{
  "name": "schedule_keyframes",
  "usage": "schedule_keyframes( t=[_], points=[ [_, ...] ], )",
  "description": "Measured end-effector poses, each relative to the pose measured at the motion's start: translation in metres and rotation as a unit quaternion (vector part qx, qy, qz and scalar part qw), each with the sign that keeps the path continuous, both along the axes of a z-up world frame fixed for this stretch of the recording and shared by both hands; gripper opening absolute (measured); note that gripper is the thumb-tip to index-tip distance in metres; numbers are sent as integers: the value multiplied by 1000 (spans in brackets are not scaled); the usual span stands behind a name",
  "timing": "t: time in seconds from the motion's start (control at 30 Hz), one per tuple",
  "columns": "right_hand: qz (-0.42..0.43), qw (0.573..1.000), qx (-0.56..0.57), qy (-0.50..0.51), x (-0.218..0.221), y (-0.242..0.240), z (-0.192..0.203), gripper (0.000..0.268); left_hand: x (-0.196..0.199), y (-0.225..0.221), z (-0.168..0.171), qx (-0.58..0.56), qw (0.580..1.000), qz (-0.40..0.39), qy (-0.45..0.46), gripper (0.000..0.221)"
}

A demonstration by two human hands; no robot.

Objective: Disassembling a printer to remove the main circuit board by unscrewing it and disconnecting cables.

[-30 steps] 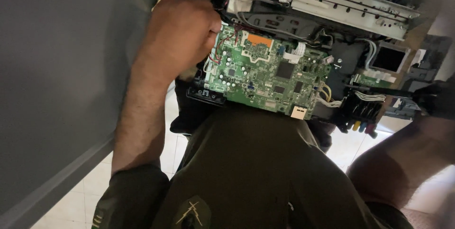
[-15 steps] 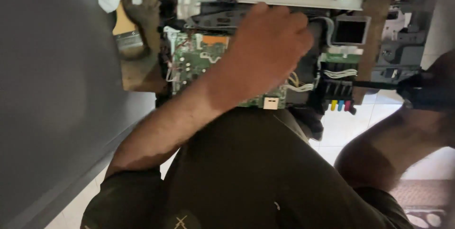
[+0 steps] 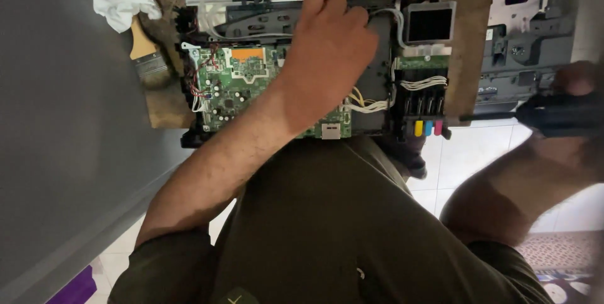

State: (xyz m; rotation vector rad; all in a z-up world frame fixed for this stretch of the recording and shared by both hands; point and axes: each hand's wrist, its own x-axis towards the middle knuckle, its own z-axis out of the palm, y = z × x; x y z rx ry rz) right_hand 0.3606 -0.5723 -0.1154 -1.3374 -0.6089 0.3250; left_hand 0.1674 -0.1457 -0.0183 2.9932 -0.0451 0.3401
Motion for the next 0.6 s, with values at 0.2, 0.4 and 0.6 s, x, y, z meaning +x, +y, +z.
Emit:
schedule_keyframes(
  t=[0.2, 0.4, 0.6],
  points=[
    [161, 977, -113, 77, 22, 13, 25, 101, -30, 27, 55, -114, 993, 6, 42, 9],
    [16, 958, -242, 154, -19, 155, 84, 37, -120, 69, 58, -210, 963, 97, -140, 5],
    [-53, 916, -397, 13, -32, 199, 62, 22, -168, 98, 56, -179, 951, 191, -162, 7]
  ],
)
